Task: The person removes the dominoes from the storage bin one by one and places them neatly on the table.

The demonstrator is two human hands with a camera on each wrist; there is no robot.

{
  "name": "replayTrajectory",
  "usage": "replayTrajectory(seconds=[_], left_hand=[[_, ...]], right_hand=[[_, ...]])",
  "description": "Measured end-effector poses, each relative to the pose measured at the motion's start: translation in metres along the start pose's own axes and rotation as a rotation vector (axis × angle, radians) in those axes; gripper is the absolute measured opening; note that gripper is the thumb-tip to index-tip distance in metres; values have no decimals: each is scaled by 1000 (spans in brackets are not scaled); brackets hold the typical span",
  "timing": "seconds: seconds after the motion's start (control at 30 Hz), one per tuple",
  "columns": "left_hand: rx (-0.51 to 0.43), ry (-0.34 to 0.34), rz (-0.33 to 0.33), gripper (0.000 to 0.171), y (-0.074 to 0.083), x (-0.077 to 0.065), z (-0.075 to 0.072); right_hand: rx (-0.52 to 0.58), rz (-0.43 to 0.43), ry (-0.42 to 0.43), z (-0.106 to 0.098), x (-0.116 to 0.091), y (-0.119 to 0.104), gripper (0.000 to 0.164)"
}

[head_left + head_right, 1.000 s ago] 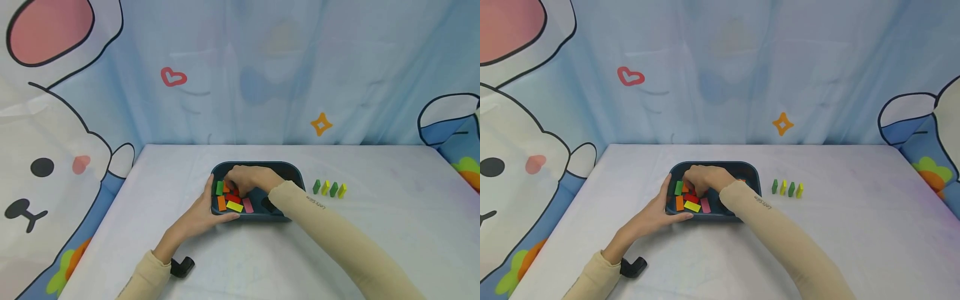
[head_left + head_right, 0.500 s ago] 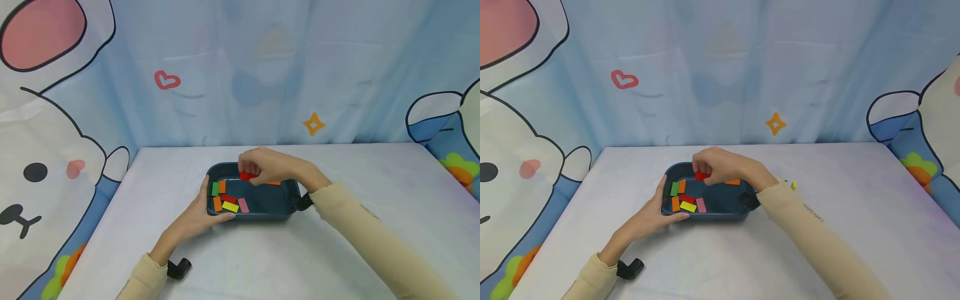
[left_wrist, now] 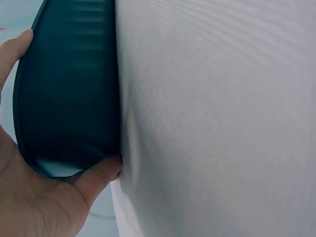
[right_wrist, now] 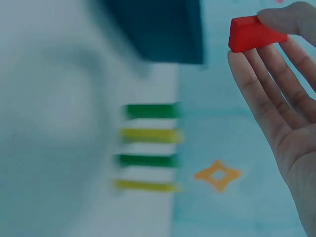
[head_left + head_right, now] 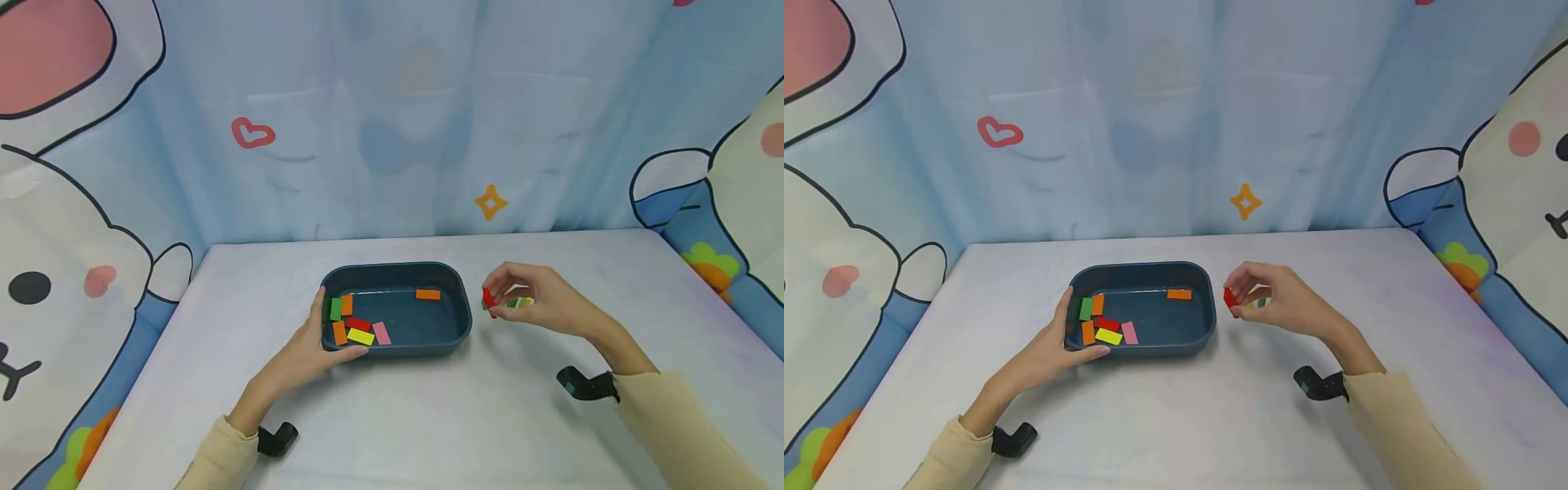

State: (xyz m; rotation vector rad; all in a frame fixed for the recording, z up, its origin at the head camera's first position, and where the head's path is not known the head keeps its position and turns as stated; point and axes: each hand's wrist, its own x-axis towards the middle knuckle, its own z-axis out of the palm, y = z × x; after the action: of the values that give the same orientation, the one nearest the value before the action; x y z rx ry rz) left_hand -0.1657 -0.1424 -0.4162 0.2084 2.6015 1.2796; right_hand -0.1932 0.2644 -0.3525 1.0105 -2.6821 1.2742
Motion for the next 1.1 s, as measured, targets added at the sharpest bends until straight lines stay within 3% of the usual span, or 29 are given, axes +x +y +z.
replayTrajectory(seconds=[0.13,0.33,0.57,1.1], left_hand=[[-5,-5,0,132,-2,0,0],[-4,-9,-5,132,-4,-1,1],[-9,-6,-5,133,-2,-1,0],[-4,-20,-8,134,1,0,0]], right_hand=[[5,56,23,15,-16,20,32],[34,108,35,31,-25,34,33],[29,91,49,41,-26,38,32],[33,191,44,44,-26,39,30]])
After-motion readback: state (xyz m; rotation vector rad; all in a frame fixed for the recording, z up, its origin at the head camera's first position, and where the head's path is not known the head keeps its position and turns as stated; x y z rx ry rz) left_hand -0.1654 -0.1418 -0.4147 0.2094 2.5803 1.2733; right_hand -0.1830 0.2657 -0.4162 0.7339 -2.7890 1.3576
